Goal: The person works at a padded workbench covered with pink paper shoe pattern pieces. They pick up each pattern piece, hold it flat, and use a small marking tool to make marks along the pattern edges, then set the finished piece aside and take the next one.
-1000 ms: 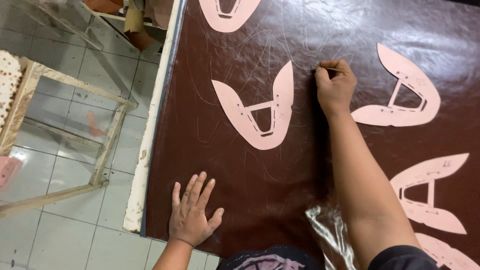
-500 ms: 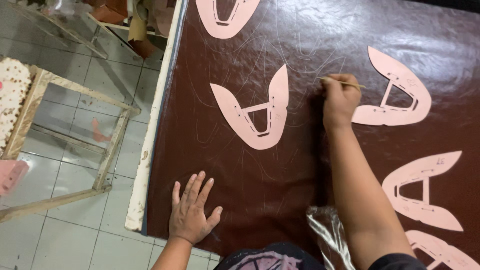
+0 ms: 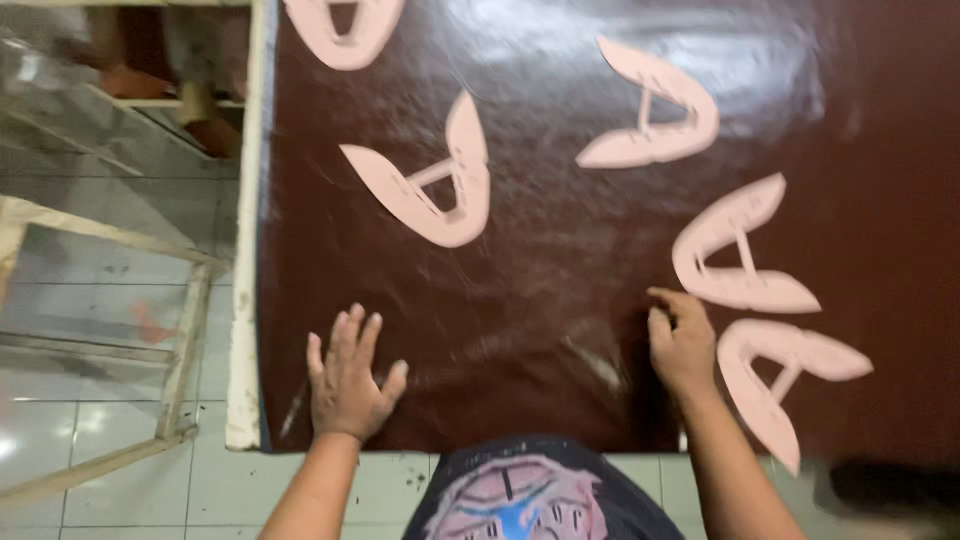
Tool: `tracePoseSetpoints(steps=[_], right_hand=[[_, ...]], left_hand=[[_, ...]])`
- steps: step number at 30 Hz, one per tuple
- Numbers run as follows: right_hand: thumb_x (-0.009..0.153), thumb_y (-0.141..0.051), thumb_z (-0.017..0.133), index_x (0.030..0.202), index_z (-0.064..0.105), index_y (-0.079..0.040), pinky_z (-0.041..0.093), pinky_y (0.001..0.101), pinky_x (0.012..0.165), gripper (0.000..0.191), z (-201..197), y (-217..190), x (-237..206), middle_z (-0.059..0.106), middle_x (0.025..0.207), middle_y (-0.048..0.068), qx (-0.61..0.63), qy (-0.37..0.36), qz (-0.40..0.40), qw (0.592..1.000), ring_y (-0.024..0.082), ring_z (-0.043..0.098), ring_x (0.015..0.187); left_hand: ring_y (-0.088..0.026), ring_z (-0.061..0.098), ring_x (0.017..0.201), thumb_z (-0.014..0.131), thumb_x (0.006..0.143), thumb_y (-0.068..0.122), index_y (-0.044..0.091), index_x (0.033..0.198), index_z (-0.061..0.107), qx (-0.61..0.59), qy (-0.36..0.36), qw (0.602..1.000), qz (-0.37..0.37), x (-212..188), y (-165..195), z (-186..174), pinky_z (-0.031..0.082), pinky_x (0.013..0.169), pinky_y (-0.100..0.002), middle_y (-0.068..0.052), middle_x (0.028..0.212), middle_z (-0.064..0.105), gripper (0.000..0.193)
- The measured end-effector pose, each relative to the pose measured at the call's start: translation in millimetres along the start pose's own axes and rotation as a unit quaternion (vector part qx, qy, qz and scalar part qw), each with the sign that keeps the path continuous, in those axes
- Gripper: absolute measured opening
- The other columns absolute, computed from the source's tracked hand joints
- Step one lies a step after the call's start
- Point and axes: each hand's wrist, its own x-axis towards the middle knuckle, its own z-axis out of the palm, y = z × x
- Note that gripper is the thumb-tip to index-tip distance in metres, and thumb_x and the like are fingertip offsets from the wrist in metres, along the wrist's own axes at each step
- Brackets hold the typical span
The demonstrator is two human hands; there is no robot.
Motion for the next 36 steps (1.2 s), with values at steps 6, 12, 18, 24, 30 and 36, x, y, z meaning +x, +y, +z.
tracePoseSetpoints(steps=[6,12,18,24,30,36], right_hand=[[0.092,-0.021,0.07,0.132,0.066,-0.006,0.048,0.0451,0.102,0.043,-75.8,67.1,-105.3,0.055,0.14,0.018,-0.195,0.09,0.012,0.977,0.037,0.058,0.124],[0.098,-0.032,0.067,0.141,0.062,-0.008,0.047,0.0453,0.105,0.05,-101.7,97.8,-186.4,0.048,0.155,0.014,-0.239,0.051,0.049,0.969,0.036,0.055,0.133],[0.099,-0.035,0.065,0.148,0.056,-0.009,0.044,0.0466,0.106,0.057,-115.6,112.4,-201.4,0.04,0.161,0.012,-0.235,0.014,0.058,0.97,0.035,0.05,0.137],[0.096,-0.039,0.063,0.15,0.054,-0.015,0.043,0.046,0.105,0.06,-151.0,122.8,-203.0,0.037,0.163,0.006,-0.244,-0.01,0.109,0.963,0.032,0.051,0.135],[0.096,-0.039,0.064,0.147,0.058,-0.017,0.044,0.0441,0.106,0.056,-203.4,174.2,-181.6,0.041,0.163,0.002,-0.244,-0.006,0.099,0.965,0.028,0.054,0.134],[0.095,-0.04,0.065,0.145,0.059,-0.014,0.044,0.0457,0.106,0.056,-273.4,241.7,-94.1,0.042,0.163,0.003,-0.278,-0.011,0.065,0.958,0.031,0.053,0.134]], left_hand=[[-0.027,0.027,0.154,0.062,0.086,0.049,0.013,0.151,0.046,-0.018,0.012,1.0,0.018,-31.1,-1.5,2.3,0.007,0.126,-0.057,-0.011,0.165,0.034,0.076],[-0.028,0.027,0.155,0.062,0.089,0.047,0.012,0.153,0.047,-0.034,0.009,0.999,0.025,-64.2,-7.3,6.5,0.007,0.126,-0.058,-0.011,0.166,0.034,0.074],[-0.031,0.025,0.156,0.062,0.091,0.046,0.01,0.155,0.045,-0.045,0.004,0.998,0.05,-89.2,-14.6,13.2,0.005,0.125,-0.06,-0.014,0.167,0.031,0.076],[-0.035,0.023,0.155,0.057,0.098,0.043,0.007,0.157,0.042,-0.01,0.023,0.998,0.063,-115.3,-3.1,18.7,0.005,0.121,-0.065,-0.017,0.168,0.027,0.071],[-0.038,0.027,0.155,0.055,0.101,0.037,0.003,0.154,0.046,0.002,0.065,0.997,0.032,-167.4,62.4,42.9,0.008,0.122,-0.07,-0.021,0.166,0.03,0.063],[-0.034,0.031,0.153,0.057,0.097,0.039,0.006,0.149,0.05,-0.042,0.078,0.994,0.064,-186.8,205.2,85.5,0.01,0.122,-0.068,-0.017,0.163,0.035,0.062]])
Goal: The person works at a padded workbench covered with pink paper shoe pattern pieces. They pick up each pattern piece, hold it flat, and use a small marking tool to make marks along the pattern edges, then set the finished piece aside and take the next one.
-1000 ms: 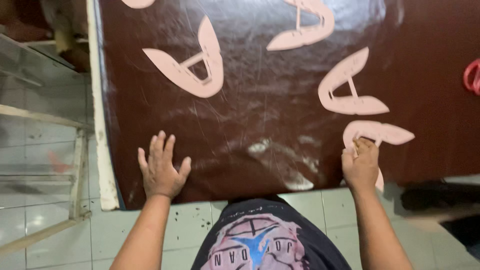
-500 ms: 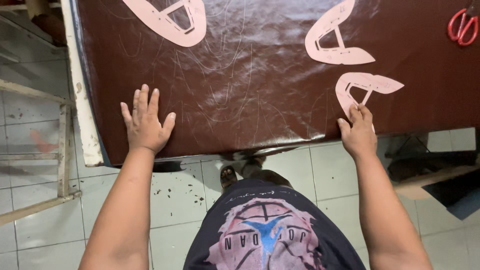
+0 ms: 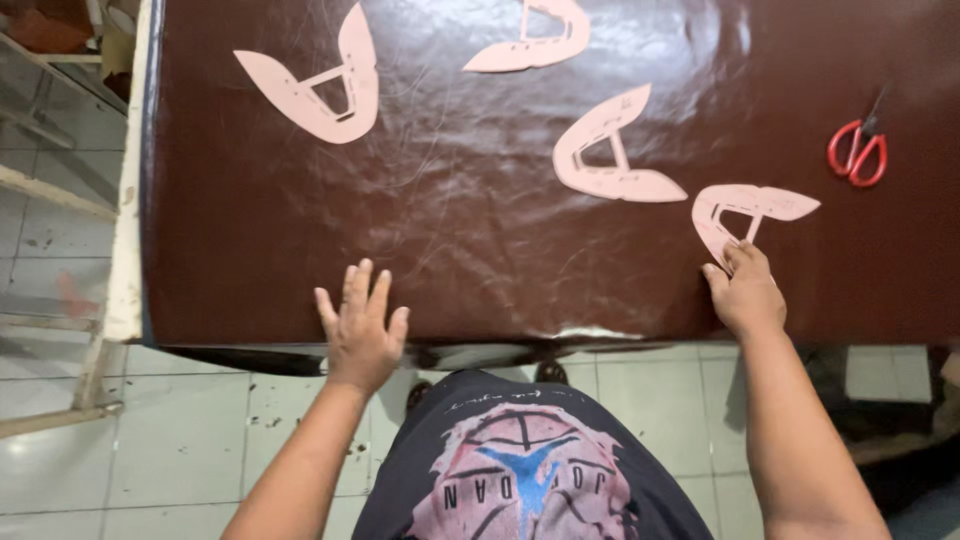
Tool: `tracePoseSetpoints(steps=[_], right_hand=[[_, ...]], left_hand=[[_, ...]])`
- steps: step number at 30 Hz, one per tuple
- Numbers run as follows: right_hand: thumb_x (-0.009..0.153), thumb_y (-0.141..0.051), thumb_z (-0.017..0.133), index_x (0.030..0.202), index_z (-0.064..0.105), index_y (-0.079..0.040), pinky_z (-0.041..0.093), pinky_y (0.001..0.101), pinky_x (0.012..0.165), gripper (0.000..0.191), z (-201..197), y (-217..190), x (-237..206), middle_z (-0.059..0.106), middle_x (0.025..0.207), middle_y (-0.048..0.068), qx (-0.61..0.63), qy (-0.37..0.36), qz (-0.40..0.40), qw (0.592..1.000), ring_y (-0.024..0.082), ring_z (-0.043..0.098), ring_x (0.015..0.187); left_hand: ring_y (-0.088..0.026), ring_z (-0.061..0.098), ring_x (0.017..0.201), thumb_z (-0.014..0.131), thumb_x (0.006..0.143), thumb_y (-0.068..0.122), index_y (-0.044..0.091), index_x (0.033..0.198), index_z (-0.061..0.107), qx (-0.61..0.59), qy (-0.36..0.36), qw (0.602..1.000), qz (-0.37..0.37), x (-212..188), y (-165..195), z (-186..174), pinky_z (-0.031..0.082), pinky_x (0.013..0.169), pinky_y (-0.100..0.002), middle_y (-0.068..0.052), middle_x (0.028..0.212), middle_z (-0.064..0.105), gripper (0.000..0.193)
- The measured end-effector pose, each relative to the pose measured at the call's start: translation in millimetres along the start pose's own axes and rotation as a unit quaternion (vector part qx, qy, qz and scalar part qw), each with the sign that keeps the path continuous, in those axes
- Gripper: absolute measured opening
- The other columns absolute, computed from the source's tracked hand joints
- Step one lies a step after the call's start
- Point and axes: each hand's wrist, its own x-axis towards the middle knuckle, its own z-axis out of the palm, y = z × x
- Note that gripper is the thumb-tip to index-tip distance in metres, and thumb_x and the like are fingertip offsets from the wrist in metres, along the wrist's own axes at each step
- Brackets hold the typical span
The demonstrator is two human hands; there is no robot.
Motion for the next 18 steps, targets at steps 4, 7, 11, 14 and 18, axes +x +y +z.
tracePoseSetpoints(steps=[4,7,11,14,18], right_hand=[[0.096,-0.034,0.069,0.141,0.063,-0.009,0.044,0.0448,0.11,0.052,-3.7,20.9,63.5,0.047,0.157,0.01,0.033,0.064,-0.148,0.986,0.034,0.051,0.139],[0.094,-0.029,0.068,0.14,0.059,-0.009,0.047,0.0435,0.107,0.051,-2.8,4.1,86.4,0.049,0.155,0.012,0.148,0.03,-0.22,0.964,0.032,0.057,0.132],[0.09,-0.035,0.069,0.134,0.063,-0.02,0.054,0.044,0.093,0.047,-12.3,-27.5,123.9,0.049,0.155,0.007,0.056,-0.04,-0.255,0.964,0.032,0.064,0.119],[0.093,-0.037,0.069,0.133,0.064,-0.021,0.055,0.0462,0.089,0.043,-16.6,-36.6,161.8,0.05,0.152,0.008,0.019,-0.032,-0.258,0.965,0.034,0.066,0.116],[0.099,-0.033,0.067,0.134,0.064,-0.012,0.052,0.0506,0.091,0.041,-24.4,-36.5,233.5,0.049,0.153,0.014,-0.043,0.022,-0.174,0.984,0.039,0.065,0.112]], left_hand=[[-0.035,0.028,0.153,0.058,0.097,0.042,0.008,0.15,0.048,-0.035,0.013,0.998,-0.044,36.0,85.4,39.6,0.008,0.12,-0.069,-0.018,0.163,0.033,0.064],[-0.034,0.026,0.152,0.057,0.094,0.046,0.009,0.151,0.047,0.013,0.015,0.995,-0.103,66.5,126.9,56.3,0.005,0.117,-0.07,-0.016,0.163,0.033,0.068],[-0.028,0.027,0.153,0.056,0.092,0.049,0.012,0.15,0.047,0.04,0.014,0.988,-0.149,86.0,149.4,61.9,0.006,0.121,-0.067,-0.011,0.164,0.034,0.069],[-0.027,0.027,0.153,0.056,0.091,0.048,0.012,0.149,0.047,0.054,0.014,0.986,-0.156,95.5,153.7,65.6,0.006,0.123,-0.064,-0.01,0.164,0.034,0.068],[-0.025,0.027,0.152,0.056,0.088,0.048,0.015,0.149,0.047,0.07,-0.004,0.982,-0.175,108.7,152.0,66.9,0.005,0.123,-0.063,-0.008,0.163,0.034,0.07]])
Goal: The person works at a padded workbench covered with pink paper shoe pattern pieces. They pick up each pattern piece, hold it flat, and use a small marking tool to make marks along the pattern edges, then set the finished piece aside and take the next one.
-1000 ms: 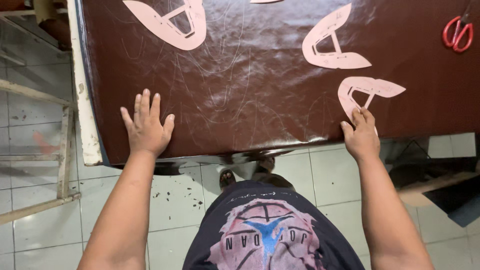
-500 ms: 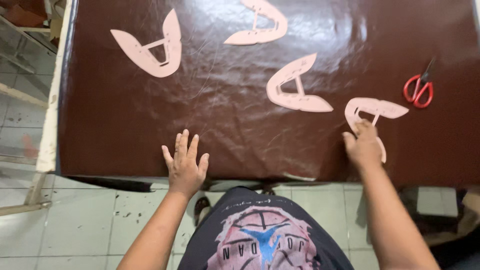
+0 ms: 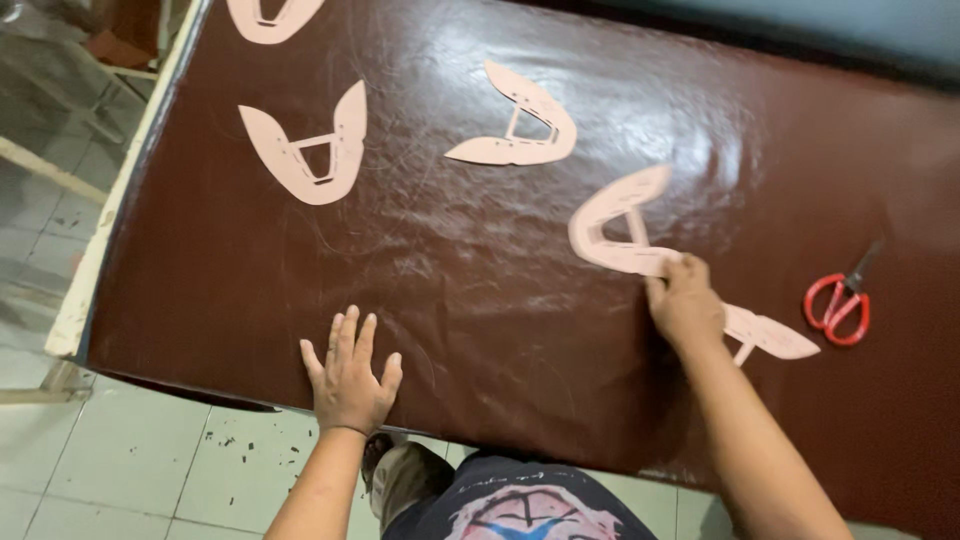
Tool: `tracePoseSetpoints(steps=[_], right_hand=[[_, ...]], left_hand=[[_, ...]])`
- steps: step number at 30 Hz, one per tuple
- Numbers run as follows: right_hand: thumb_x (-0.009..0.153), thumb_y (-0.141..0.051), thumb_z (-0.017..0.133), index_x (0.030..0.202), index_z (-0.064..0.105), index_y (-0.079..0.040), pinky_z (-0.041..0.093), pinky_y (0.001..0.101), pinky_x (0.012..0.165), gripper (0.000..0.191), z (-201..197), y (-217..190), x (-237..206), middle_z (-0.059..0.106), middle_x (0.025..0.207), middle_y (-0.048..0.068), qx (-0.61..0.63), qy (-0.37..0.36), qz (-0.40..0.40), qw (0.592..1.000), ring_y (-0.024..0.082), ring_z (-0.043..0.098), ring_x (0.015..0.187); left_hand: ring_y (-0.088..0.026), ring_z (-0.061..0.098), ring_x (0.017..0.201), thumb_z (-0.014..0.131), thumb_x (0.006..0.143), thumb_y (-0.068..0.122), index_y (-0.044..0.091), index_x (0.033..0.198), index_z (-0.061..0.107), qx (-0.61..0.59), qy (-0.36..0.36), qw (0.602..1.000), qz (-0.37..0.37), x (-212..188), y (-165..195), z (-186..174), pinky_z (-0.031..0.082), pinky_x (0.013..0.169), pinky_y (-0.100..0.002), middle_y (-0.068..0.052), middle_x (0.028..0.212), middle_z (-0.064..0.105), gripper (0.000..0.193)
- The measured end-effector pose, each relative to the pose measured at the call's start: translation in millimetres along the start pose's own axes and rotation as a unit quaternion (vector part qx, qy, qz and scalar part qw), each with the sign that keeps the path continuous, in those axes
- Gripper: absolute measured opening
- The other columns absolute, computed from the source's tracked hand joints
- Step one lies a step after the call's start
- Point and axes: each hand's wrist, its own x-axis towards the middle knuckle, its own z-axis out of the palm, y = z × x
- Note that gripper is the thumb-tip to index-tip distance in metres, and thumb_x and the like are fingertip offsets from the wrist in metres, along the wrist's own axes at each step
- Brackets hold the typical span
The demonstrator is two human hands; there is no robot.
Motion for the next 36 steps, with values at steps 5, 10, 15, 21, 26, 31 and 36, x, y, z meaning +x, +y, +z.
tracePoseSetpoints(steps=[5,10,15,21,26,31,36], right_hand=[[0.096,-0.029,0.068,0.134,0.063,-0.011,0.051,0.0473,0.103,0.042,25.9,-39.5,74.8,0.052,0.152,0.014,0.106,0.072,-0.119,0.985,0.037,0.061,0.127],[0.092,-0.031,0.066,0.145,0.052,-0.012,0.049,0.0502,0.095,0.058,38.9,-148.3,146.5,0.042,0.159,0.01,0.123,-0.051,-0.177,0.975,0.038,0.057,0.125],[0.094,-0.038,0.066,0.143,0.053,-0.016,0.05,0.0507,0.094,0.055,32.6,-200.3,149.2,0.043,0.157,0.008,0.082,-0.064,-0.167,0.98,0.037,0.059,0.124],[0.095,-0.041,0.066,0.13,0.06,-0.015,0.056,0.0503,0.076,0.044,18.4,-224.9,5.5,0.056,0.135,0.015,-0.004,-0.095,-0.148,0.984,0.037,0.07,0.1],[0.088,-0.038,0.07,0.131,0.062,-0.021,0.057,0.047,0.079,0.047,5.7,-226.3,-111.2,0.055,0.137,0.009,0.092,-0.182,-0.132,0.97,0.035,0.071,0.096],[0.09,-0.026,0.07,0.134,0.065,-0.016,0.056,0.0452,0.08,0.045,5.3,-192.4,-124.2,0.054,0.141,0.013,0.136,-0.018,-0.125,0.983,0.035,0.069,0.103],[0.092,-0.029,0.072,0.123,0.07,-0.013,0.055,0.046,0.08,0.036,14.8,-184.2,-150.7,0.056,0.136,0.011,0.137,-0.019,-0.084,0.987,0.033,0.069,0.097]], left_hand=[[-0.024,0.026,0.152,0.055,0.087,0.049,0.017,0.149,0.046,0.011,-0.021,1.0,-0.013,14.0,0.6,-0.6,0.006,0.122,-0.062,-0.006,0.163,0.033,0.07],[-0.026,0.027,0.151,0.054,0.088,0.049,0.015,0.149,0.046,0.011,-0.007,1.0,-0.001,24.0,-0.7,0.4,0.006,0.122,-0.064,-0.008,0.162,0.033,0.071],[-0.027,0.027,0.151,0.054,0.089,0.048,0.014,0.149,0.046,-0.002,-0.018,1.0,0.001,29.4,-11.8,-1.2,0.006,0.121,-0.066,-0.009,0.162,0.033,0.069],[-0.03,0.026,0.153,0.054,0.09,0.045,0.011,0.149,0.046,-0.02,-0.034,0.999,0.01,31.2,-35.3,-8.8,0.005,0.12,-0.068,-0.013,0.163,0.032,0.069],[-0.031,0.023,0.153,0.053,0.091,0.044,0.009,0.151,0.043,-0.028,-0.034,0.999,0.025,17.5,-48.6,-9.4,0.003,0.119,-0.07,-0.015,0.164,0.03,0.07],[-0.032,0.021,0.155,0.055,0.094,0.044,0.009,0.153,0.042,-0.057,-0.024,0.997,0.039,1.3,-56.4,-8.7,0.002,0.12,-0.07,-0.014,0.166,0.028,0.071],[-0.034,0.022,0.152,0.062,0.094,0.039,0.013,0.15,0.047,-0.076,-0.024,0.994,0.08,-9.4,-60.9,-16.9,0.004,0.116,-0.074,-0.014,0.163,0.028,0.063]])
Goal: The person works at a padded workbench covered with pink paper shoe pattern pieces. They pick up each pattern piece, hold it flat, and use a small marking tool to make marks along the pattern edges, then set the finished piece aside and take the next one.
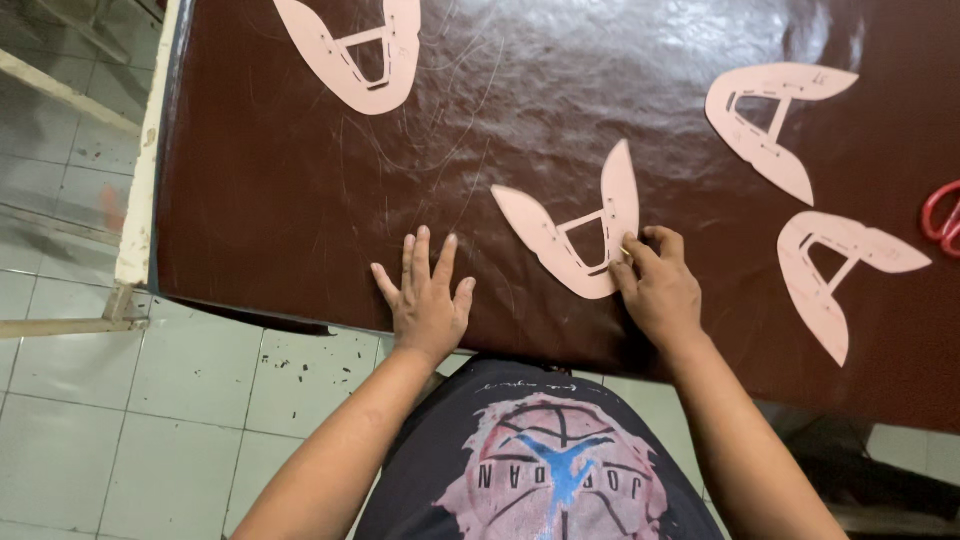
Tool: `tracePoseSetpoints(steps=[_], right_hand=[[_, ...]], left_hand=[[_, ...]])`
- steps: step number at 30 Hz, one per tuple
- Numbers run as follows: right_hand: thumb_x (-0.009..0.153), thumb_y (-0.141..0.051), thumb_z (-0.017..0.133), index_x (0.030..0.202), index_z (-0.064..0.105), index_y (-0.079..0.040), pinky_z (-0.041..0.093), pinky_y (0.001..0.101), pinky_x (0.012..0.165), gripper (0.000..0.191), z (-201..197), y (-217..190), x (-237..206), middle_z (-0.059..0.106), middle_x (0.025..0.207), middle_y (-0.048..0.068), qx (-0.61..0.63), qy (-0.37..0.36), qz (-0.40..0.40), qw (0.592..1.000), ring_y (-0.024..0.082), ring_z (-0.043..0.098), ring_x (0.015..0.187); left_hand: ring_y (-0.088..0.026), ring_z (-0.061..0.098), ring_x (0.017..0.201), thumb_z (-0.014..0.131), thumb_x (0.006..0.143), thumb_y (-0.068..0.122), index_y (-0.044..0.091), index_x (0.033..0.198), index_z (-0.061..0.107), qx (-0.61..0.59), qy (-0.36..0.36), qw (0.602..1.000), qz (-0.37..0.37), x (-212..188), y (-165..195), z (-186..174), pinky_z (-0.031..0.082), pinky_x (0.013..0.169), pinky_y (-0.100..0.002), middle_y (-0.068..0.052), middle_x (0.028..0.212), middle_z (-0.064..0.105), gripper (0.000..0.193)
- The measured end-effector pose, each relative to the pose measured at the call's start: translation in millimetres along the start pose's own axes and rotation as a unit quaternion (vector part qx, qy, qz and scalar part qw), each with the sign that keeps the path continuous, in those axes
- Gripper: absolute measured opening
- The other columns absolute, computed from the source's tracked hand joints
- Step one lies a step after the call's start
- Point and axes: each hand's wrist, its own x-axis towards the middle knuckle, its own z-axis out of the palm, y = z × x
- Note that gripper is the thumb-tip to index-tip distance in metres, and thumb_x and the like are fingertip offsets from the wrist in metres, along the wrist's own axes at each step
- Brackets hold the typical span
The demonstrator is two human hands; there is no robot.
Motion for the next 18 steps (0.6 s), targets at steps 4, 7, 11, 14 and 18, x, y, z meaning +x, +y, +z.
tracePoseSetpoints(steps=[4,7,11,14,18], right_hand=[[0.096,-0.031,0.073,0.115,0.072,-0.012,0.056,0.0445,0.082,0.027,19.1,-15.5,-32.0,0.062,0.129,0.007,-0.007,-0.002,-0.006,1.0,0.032,0.07,0.098],[0.099,-0.028,0.07,0.12,0.072,-0.013,0.057,0.0433,0.086,0.025,21.0,-16.8,-38.8,0.063,0.131,0.006,0.035,-0.002,0.003,0.999,0.03,0.071,0.1],[0.091,-0.026,0.074,0.13,0.068,-0.01,0.054,0.045,0.085,0.043,13.7,-8.1,-29.5,0.057,0.132,0.012,0.047,-0.008,0.003,0.999,0.033,0.067,0.106],[0.089,-0.028,0.076,0.134,0.067,-0.011,0.054,0.0452,0.086,0.048,13.9,-5.4,-24.6,0.055,0.132,0.012,0.05,-0.037,0.026,0.998,0.033,0.065,0.108],[0.086,-0.03,0.081,0.136,0.062,-0.004,0.052,0.046,0.087,0.059,23.2,-8.9,-19.8,0.053,0.13,0.018,0.05,-0.013,0.053,0.997,0.037,0.064,0.108]], left_hand=[[-0.032,0.028,0.152,0.063,0.096,0.03,0.021,0.148,0.053,0.009,-0.011,0.994,0.111,-7.8,2.7,-0.3,0.01,0.119,-0.074,-0.006,0.163,0.036,0.054],[-0.031,0.03,0.153,0.063,0.097,0.027,0.019,0.15,0.052,-0.022,-0.024,0.99,0.136,-4.0,4.6,6.9,0.011,0.119,-0.075,-0.004,0.163,0.039,0.055],[-0.033,0.027,0.153,0.063,0.097,0.029,0.019,0.15,0.051,-0.004,-0.034,0.988,0.15,13.1,1.8,13.8,0.01,0.116,-0.078,-0.001,0.161,0.039,0.055],[-0.035,0.023,0.153,0.062,0.098,0.027,0.02,0.151,0.051,-0.004,-0.057,0.987,0.152,34.0,-1.3,13.3,0.008,0.113,-0.078,-0.001,0.162,0.035,0.055],[-0.033,0.017,0.155,0.064,0.094,0.039,0.023,0.153,0.046,-0.012,-0.122,0.987,0.107,50.8,1.1,6.2,0.003,0.115,-0.077,-0.001,0.166,0.028,0.064]])
